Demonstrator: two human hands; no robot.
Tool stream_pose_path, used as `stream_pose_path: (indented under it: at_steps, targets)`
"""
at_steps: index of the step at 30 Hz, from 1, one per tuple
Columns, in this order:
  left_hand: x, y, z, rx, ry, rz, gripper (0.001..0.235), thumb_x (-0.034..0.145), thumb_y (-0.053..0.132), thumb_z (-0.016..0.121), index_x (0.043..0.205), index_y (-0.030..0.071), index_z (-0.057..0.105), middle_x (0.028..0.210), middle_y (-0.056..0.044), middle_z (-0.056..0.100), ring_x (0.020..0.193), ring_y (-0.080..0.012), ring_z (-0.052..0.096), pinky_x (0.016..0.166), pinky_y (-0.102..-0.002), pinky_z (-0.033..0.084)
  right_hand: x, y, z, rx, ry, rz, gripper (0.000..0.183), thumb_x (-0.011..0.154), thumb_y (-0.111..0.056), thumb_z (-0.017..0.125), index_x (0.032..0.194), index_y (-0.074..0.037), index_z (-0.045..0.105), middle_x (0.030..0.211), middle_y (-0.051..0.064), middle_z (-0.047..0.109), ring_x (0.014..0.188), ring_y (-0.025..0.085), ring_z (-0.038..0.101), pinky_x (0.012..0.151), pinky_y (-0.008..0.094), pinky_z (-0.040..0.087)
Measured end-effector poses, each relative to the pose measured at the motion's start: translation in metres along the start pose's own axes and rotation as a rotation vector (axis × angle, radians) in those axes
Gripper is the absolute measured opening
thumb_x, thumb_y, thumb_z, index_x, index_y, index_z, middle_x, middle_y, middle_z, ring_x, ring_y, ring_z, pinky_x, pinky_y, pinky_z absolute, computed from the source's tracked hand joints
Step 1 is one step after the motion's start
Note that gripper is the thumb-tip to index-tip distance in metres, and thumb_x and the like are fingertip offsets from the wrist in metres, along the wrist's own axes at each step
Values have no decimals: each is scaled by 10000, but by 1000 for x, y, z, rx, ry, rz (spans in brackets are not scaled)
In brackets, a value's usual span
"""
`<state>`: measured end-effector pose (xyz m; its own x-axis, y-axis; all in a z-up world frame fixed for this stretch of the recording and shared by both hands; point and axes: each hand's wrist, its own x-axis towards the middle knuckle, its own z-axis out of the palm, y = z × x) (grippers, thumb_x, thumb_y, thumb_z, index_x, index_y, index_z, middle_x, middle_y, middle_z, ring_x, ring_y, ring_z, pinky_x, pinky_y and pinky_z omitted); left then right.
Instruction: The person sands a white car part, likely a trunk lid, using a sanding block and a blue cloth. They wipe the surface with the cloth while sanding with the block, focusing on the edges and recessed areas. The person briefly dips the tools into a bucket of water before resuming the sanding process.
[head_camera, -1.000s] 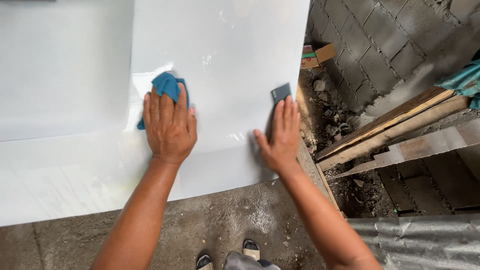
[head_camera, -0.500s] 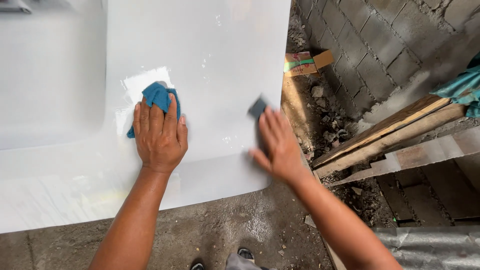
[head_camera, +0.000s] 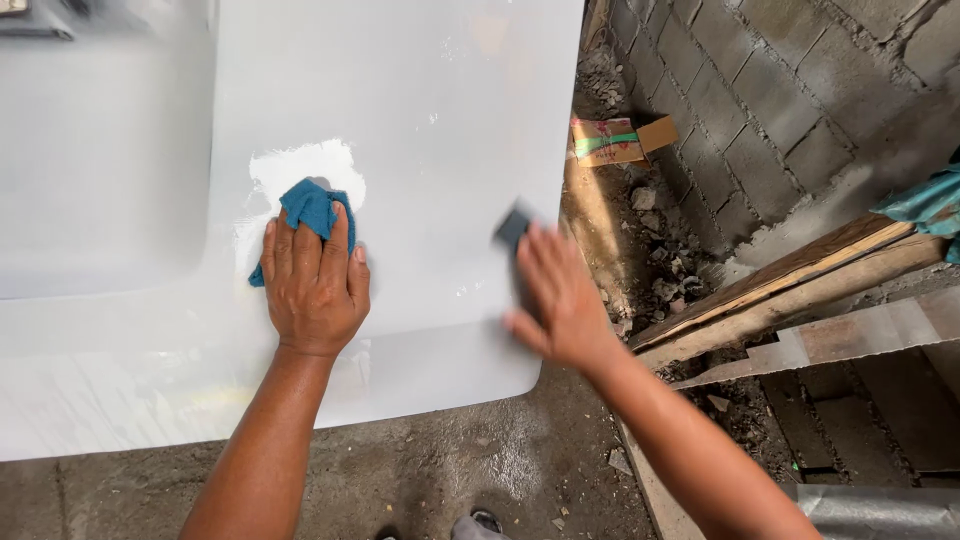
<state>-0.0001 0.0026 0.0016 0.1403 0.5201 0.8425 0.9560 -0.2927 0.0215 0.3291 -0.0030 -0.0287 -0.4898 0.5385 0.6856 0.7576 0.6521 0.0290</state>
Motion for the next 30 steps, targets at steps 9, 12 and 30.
stream_pose_path:
  at_steps: [9,12,30]
  targets:
    - [-2,3,1,-2,17,-6,453,1072,241,617,1460,7,633,1492,-248,551,1435,-445,495,1246,-581,323,68,63,-2,-109,22,9,903,1081,-658,385,1684,-90,27,1749,159,-8,1632,303,15,1349,516,101]
    - [1,6,-2,-21,18,-13,466,1068,248,605,1462,1,634,1489,-248,561,1430,-453,494,1241,-581,318,73,61,-8,-89,22,9,884,1087,-643,385,1688,-76,71,1751,167,22,1638,306,38,1353,530,120]
    - [-25,21,-9,-119,-261,196,535,1041,328,518,1493,42,540,1369,-210,600,1386,-432,496,1228,-575,297,97,4,2,127,-64,-169,880,1038,-565,573,1644,-25,234,1725,180,152,1620,335,125,1314,542,140]
